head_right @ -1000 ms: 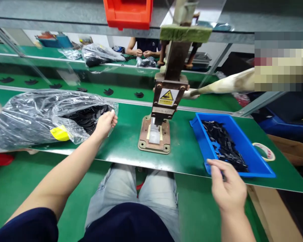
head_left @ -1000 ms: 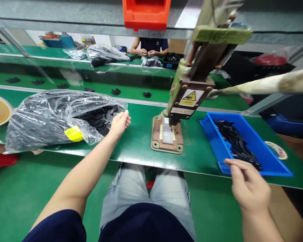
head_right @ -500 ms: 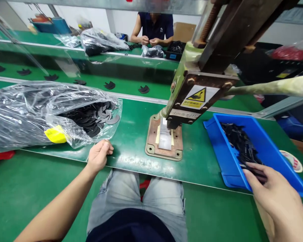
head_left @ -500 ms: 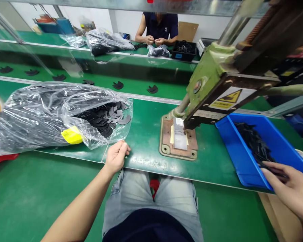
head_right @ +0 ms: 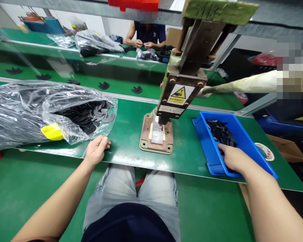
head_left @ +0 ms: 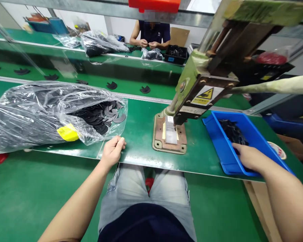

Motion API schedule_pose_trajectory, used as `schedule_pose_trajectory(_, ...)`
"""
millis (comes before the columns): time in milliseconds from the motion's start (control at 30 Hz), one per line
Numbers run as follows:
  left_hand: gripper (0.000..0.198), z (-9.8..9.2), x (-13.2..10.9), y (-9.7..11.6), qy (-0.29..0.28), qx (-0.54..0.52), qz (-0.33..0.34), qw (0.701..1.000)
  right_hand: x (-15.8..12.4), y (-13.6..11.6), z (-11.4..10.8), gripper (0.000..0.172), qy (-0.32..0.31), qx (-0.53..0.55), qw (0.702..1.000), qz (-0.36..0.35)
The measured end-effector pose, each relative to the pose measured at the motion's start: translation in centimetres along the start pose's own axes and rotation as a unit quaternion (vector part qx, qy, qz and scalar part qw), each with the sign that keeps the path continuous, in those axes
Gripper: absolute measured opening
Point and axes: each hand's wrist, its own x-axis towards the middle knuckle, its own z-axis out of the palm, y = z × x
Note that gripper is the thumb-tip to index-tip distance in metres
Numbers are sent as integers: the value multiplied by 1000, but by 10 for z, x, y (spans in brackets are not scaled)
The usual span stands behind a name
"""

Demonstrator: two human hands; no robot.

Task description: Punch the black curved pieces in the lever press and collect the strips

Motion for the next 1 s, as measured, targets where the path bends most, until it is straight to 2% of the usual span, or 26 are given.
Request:
schedule_pose_trajectory(100, 40, 2, 0, 1, 5, 7, -4, 1000, 1, 3, -16, 25, -113, -68, 991, 35)
schedule_pose_trajectory(167, 40, 2, -1, 0, 9, 8, -6, 1000, 3, 3, -31, 22, -121, -102, 986, 43)
schedule_pose_trajectory(267, 41, 3, -1, -4, 19, 12, 1, 1000, -1, -9, -53, 10, -76, -131, 988, 34)
schedule_pose_trajectory(367, 41, 6, -5, -3, 29, 14, 22, 999, -24, -44, -66, 21, 21, -96, 995, 11)
schedule_pose_trajectory(400, 40, 9, -7, 0, 29, 12, 33, 999, -37, -61, -66, 25, 64, -48, 997, -11)
schedule_pose_trajectory(433, 39, 13, -10, 4, 24, 8, 46, 999, -51, -81, -63, 29, 75, -10, 996, -42)
schedule_pose_trajectory(467, 37, 18, -13, 10, 13, 2, 63, 998, -67, -101, -58, 31, 57, 13, 996, -70)
schedule_pose_trajectory(600, 18, 45, -29, 49, -60, -30, 163, 984, -129, -180, -14, 37, -54, 104, 977, -175)
schedule_pose_trajectory(633, 15, 52, -33, 60, -78, -35, 188, 978, -141, -195, -3, 43, -73, 138, 966, -208)
schedule_pose_trajectory(700, 22, 63, -39, 78, -110, -39, 234, 965, -161, -219, 13, 57, -96, 214, 933, -275)
schedule_pose_trajectory(800, 32, 72, -43, 91, -150, -39, 286, 946, -174, -237, 23, 70, -114, 279, 897, -323)
schedule_pose_trajectory(1000, 26, 72, -46, 89, -172, -33, 315, 933, -174, -241, 23, 73, -108, 294, 887, -338)
